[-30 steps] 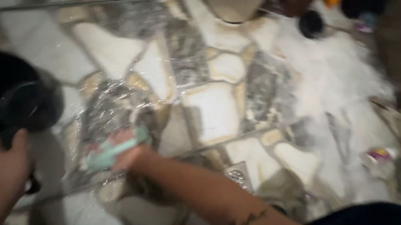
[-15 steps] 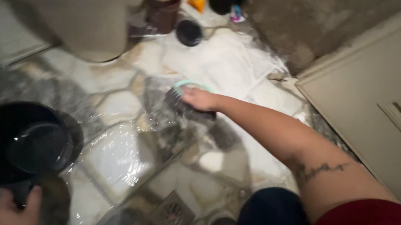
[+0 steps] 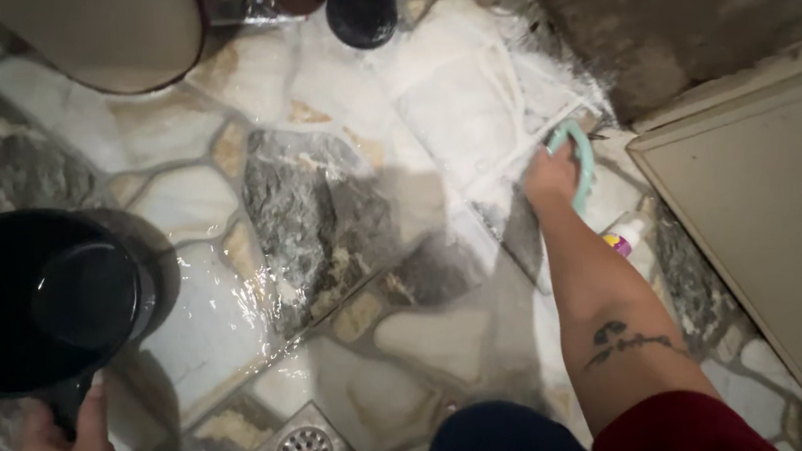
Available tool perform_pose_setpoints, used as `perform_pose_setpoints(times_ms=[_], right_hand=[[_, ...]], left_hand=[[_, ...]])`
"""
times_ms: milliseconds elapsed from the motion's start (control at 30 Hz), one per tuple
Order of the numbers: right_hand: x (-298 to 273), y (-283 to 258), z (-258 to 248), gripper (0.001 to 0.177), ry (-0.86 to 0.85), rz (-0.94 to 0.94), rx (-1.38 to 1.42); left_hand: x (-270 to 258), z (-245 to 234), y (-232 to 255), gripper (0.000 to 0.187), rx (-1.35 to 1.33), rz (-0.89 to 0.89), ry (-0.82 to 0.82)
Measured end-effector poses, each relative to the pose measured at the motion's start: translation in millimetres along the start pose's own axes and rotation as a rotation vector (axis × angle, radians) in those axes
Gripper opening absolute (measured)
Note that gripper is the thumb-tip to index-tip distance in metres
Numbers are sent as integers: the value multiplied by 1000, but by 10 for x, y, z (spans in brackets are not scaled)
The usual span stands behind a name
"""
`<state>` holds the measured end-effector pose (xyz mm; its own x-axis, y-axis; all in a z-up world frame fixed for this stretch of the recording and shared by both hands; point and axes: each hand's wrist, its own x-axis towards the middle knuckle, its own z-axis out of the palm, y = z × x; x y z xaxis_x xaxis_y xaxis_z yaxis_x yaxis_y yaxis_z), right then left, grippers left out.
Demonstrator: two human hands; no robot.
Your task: The person cleans the bathroom floor by scrubbing a mat and the tiled surface using a brush and a cleaning cloth, pouring soapy water from a small bucket, and then organizes various bottles and items on the floor and a shelf.
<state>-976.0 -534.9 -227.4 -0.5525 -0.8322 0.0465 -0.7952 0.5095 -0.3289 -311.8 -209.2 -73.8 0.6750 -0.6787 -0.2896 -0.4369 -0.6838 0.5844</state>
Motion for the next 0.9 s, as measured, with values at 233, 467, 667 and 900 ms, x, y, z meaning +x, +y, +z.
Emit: perform_pose_setpoints(times_ms=[233, 467, 667, 900], right_hand=[[-1606, -1709, 1041, 51, -324, -565, -30], [-2024, -2094, 753, 27, -631, -693, 466], [-792, -1472, 725, 32, -185, -796, -401], [-4098, -3039, 1168, 36, -576, -1243, -88]], left_hand=[[-163, -118, 351, 38, -54, -174, -75], [-199, -359, 22, 44, 158, 136, 85], [-24, -1045, -748, 50, 64, -171, -9], [-219, -1618, -1071, 44, 157, -305, 101]])
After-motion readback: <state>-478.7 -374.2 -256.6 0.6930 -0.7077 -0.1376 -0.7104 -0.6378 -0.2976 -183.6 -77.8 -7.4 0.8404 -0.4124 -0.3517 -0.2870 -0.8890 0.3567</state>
